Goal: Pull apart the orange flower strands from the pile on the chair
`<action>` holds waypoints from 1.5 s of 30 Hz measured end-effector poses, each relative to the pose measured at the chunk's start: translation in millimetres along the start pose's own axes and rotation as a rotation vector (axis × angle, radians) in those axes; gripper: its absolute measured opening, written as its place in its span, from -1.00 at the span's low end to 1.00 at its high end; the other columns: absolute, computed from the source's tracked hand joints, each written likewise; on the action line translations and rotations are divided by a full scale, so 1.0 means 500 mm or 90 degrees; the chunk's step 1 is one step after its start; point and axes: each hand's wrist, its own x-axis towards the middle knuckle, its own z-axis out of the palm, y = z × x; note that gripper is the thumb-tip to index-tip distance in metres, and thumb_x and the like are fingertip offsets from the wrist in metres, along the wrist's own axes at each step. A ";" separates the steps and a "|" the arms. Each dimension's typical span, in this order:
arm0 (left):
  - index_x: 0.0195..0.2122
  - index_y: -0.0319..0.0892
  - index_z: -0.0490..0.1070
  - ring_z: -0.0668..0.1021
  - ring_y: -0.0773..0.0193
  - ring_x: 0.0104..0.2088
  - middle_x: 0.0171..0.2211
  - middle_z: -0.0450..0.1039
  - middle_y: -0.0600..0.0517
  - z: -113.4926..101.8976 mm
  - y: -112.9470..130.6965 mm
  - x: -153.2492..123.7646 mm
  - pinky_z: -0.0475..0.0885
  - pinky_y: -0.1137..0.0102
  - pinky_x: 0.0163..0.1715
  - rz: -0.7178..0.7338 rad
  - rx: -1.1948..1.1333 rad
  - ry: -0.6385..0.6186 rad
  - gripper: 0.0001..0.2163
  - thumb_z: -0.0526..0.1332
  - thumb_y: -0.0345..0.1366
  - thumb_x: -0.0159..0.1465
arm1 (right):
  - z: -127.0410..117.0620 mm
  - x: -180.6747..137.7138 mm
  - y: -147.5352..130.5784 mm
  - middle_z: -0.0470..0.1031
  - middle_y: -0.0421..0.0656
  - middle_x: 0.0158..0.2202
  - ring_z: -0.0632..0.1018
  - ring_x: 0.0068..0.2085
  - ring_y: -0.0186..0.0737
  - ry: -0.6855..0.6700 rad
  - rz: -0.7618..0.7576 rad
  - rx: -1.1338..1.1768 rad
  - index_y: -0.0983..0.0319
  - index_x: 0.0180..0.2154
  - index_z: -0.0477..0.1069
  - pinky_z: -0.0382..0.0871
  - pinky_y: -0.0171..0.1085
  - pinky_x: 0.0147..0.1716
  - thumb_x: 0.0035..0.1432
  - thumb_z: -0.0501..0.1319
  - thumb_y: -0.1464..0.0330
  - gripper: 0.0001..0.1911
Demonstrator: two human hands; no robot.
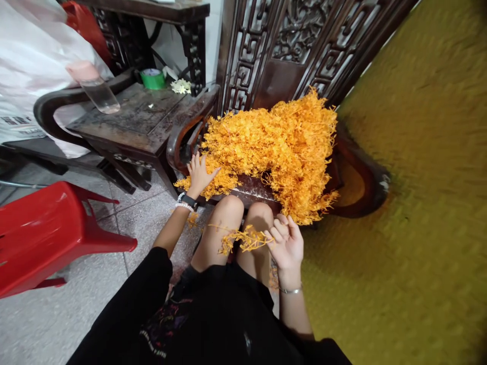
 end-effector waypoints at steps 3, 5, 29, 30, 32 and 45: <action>0.25 -0.24 0.16 0.02 -0.11 0.36 0.36 -0.03 -0.25 -0.015 0.026 -0.011 -0.15 -0.08 0.31 -0.002 -0.030 0.074 -0.39 0.14 0.00 0.25 | 0.008 0.000 -0.011 -0.03 -0.41 -0.67 0.08 -0.69 -0.47 0.012 -0.020 0.042 0.20 -0.47 0.15 0.14 -0.44 -0.65 0.34 0.00 0.34 -0.71; 0.19 -0.27 0.23 0.06 -0.04 0.35 0.34 0.02 -0.26 -0.036 0.052 -0.028 -0.12 0.03 0.33 0.004 -0.096 0.157 -0.45 0.14 -0.04 0.27 | 0.017 0.004 -0.022 -0.02 -0.40 -0.67 0.10 -0.69 -0.47 0.014 -0.051 0.084 0.20 -0.48 0.12 0.14 -0.44 -0.65 0.39 -0.10 0.36 -0.66; 0.09 -0.21 0.29 0.38 -0.02 0.14 0.10 0.38 -0.22 -0.157 0.263 -0.301 0.31 0.05 0.12 0.172 -0.405 -0.057 -0.50 0.29 -0.16 0.16 | 0.108 0.039 -0.005 0.36 -0.29 -0.50 0.44 -0.49 -0.49 -0.061 -0.118 0.176 0.19 -0.37 0.26 0.41 -0.49 -0.47 0.28 -0.02 0.55 -0.78; 0.01 -0.20 0.36 0.44 0.02 0.07 0.01 0.44 -0.19 -0.158 0.270 -0.296 0.36 0.10 0.07 0.156 -0.452 -0.119 -0.59 0.28 -0.17 0.17 | 0.108 0.039 -0.006 0.38 -0.28 -0.49 0.46 -0.48 -0.48 -0.044 -0.117 0.168 0.20 -0.38 0.28 0.43 -0.48 -0.45 0.28 -0.02 0.55 -0.77; -0.17 -0.20 0.44 0.53 0.13 -0.15 -0.19 0.52 -0.11 -0.155 0.275 -0.287 0.44 0.23 -0.11 0.091 -0.580 -0.252 -0.76 0.26 -0.19 0.18 | 0.104 0.039 -0.011 0.44 -0.25 -0.45 0.50 -0.42 -0.44 -0.014 -0.131 0.134 0.19 -0.40 0.31 0.47 -0.44 -0.39 0.26 0.00 0.54 -0.77; -0.41 -0.26 0.50 0.43 0.36 -0.51 -0.50 0.45 0.02 -0.196 0.205 -0.258 0.31 0.46 -0.46 -0.106 -0.894 -0.561 -0.71 0.37 -0.11 0.02 | 0.018 0.016 -0.035 0.28 -0.32 -0.66 0.21 -0.70 -0.42 -0.045 -0.433 -0.519 0.17 -0.17 0.48 0.10 -0.35 -0.67 0.29 0.06 0.19 -0.71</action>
